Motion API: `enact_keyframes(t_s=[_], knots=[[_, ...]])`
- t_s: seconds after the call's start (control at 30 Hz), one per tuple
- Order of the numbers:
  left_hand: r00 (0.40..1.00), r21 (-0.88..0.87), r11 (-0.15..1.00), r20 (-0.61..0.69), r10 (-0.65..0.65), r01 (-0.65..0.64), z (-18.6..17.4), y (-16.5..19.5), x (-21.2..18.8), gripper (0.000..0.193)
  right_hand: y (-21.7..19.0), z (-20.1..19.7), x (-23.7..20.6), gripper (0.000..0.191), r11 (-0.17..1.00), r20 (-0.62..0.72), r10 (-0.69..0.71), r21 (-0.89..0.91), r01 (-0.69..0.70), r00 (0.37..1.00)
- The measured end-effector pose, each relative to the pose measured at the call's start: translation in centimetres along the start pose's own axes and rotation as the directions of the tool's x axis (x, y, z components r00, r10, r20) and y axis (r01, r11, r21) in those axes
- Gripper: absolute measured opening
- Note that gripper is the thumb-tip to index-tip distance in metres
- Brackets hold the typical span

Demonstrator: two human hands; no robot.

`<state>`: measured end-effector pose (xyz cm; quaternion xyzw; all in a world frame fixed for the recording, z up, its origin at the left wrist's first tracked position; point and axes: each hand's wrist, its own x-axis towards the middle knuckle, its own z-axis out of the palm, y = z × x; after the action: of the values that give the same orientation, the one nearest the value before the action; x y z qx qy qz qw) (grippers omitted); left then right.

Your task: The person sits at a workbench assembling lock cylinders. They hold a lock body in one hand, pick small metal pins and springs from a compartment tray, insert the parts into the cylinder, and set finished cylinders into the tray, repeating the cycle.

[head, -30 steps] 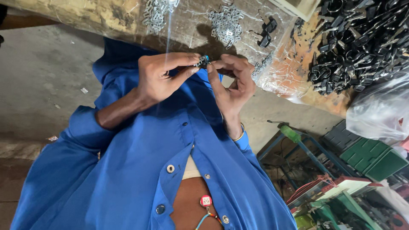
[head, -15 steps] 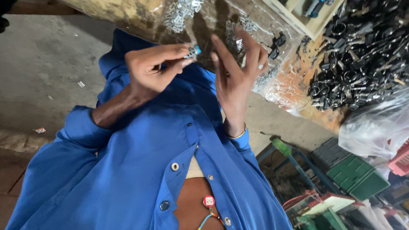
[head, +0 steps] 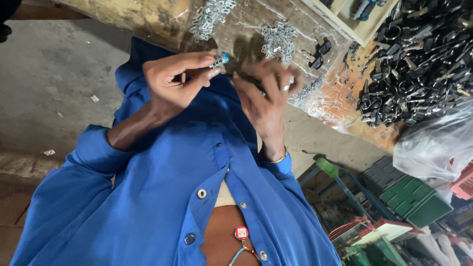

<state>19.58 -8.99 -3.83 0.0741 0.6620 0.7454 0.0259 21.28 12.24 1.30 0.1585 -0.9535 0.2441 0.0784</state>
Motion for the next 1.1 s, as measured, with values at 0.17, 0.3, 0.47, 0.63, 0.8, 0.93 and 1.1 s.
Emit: enact_keyframes(t_s=[0.17, 0.3, 0.47, 0.63, 0.8, 0.93, 1.1], knots=[[0.993, -0.031, 0.997, 0.102, -0.062, 0.066, 1.9, -0.5, 0.1, 0.021, 0.1, -1.3, -2.0, 0.016, 0.914, -0.014, 0.281, 0.310, -0.263, 0.960], [0.984, 0.012, 0.999, 0.169, -0.050, 0.049, 3.0, -0.5, 0.4, 0.022, 0.7, -0.5, -2.1, 0.015, 0.909, -0.196, 0.323, 0.338, -0.245, 0.926], [0.980, 0.071, 0.994, 0.177, -0.094, 0.083, 3.6, -0.2, 0.8, 0.021, 0.6, 0.3, -2.3, 0.014, 0.878, -0.165, 0.374, 0.378, -0.292, 0.913], [0.985, 0.122, 0.992, 0.175, -0.004, -0.018, 3.4, 0.0, 0.8, 0.022, 0.4, 0.7, -2.5, 0.017, 0.909, -0.211, 0.333, 0.332, -0.254, 0.919], [0.989, 0.072, 0.997, 0.149, -0.005, -0.006, 3.5, -0.2, 0.6, 0.021, 1.1, 0.5, -2.8, 0.021, 0.936, -0.256, 0.334, 0.207, -0.286, 0.907], [0.988, 0.007, 0.997, 0.132, -0.078, 0.078, 3.3, -0.3, 0.5, 0.020, 1.6, -0.5, -3.7, 0.032, 0.956, -0.178, 0.283, 0.126, -0.264, 0.943], [0.987, 0.013, 0.998, 0.142, -0.069, 0.068, 3.1, -0.4, 0.5, 0.020, 1.6, -0.9, -4.6, 0.047, 0.975, -0.113, 0.219, -0.011, -0.221, 0.969]])
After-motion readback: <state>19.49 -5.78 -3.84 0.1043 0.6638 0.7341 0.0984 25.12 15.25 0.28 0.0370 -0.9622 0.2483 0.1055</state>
